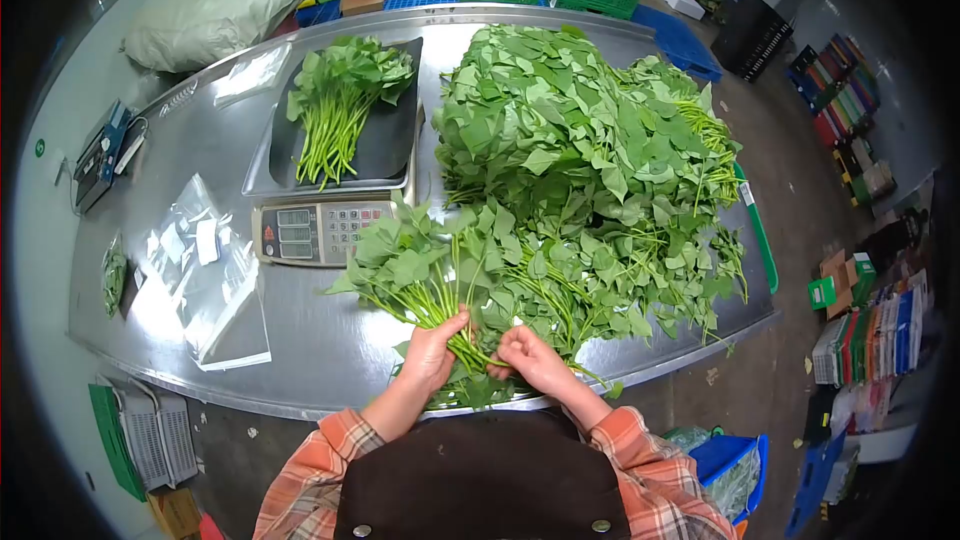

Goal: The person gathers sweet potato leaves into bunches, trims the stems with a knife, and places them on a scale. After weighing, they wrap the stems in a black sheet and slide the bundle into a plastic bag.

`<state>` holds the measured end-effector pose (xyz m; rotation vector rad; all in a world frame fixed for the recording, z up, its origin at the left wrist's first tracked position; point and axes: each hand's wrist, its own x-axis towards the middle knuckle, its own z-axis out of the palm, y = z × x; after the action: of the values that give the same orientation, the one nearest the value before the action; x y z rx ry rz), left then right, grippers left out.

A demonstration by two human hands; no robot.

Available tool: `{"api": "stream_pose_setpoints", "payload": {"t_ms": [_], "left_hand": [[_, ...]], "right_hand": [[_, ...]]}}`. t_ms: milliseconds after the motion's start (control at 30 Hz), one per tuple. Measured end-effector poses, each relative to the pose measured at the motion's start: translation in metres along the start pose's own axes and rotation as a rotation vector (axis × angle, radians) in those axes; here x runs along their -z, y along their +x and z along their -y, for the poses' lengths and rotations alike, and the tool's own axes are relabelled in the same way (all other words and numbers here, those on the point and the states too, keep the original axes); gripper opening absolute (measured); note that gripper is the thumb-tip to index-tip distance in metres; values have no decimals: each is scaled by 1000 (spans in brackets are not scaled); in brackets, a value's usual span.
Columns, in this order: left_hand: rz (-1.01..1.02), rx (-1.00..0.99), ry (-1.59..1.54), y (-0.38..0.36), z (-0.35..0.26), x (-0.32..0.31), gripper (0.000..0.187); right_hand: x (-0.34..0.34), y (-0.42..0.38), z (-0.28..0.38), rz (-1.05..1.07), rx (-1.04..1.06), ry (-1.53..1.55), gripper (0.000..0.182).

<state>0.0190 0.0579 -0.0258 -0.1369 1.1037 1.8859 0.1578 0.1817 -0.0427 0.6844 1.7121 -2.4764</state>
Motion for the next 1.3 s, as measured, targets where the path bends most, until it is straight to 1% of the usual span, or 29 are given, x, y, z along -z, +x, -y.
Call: {"api": "stream_pose_setpoints", "payload": {"t_ms": [67,167,200,300,333,367,433,533,633,700,767,833,867,933,967,1033,1067,1167,1200,1300], "left_hand": [[23,50,27,-2,-1,2,26],[122,-2,154,-8,7,-5,26],[120,-28,177,-8,10,-6,23],[45,17,-22,-1,4,-7,19],[-16,5,-39,3,0,-5,19],[-76,-4,-57,6,-5,-1,18],[-201,-25,-96,12,-14,10,17],[-197,-318,111,21,-28,29,15],[16,-211,-114,13,-60,22,12],[261,-100,-375,11,-74,26,11],[478,-36,-572,8,-80,29,10],[552,6,-699,8,-77,27,10],[571,15,-714,6,-76,24,12],[700,16,-760,6,-76,26,12],[763,23,-783,6,-75,27,12],[796,29,-840,5,-76,29,11],[814,30,-847,5,-76,29,10],[855,35,-853,6,-76,26,11],[866,37,-852,5,-75,25,11],[903,0,-782,9,-72,27,10]], "right_hand": [[3,7,2,-114,46,-42,25],[-5,24,12,-197,-6,24,25],[-8,27,19,-163,3,206,20],[-23,22,29,-147,159,549,16],[-32,18,33,-148,199,513,13],[-36,15,22,-230,249,505,13],[-27,4,13,-64,323,204,14],[-9,-21,20,141,-22,-152,18],[-3,-44,58,96,165,-501,32],[28,-33,46,-444,40,-582,44],[54,-25,44,-672,-21,-1271,46],[67,-23,27,-710,-16,-1391,33],[75,-21,20,-690,-52,-1403,30],[88,-19,14,-661,-136,-1431,24],[89,-21,19,-704,-118,-1410,22],[86,-28,39,-800,-87,-1361,20],[85,-30,45,-834,-92,-1324,24],[74,-41,62,-727,50,-1213,27],[70,-43,64,-654,-65,-1205,31],[86,-39,41,-502,35,-1503,29]]}}
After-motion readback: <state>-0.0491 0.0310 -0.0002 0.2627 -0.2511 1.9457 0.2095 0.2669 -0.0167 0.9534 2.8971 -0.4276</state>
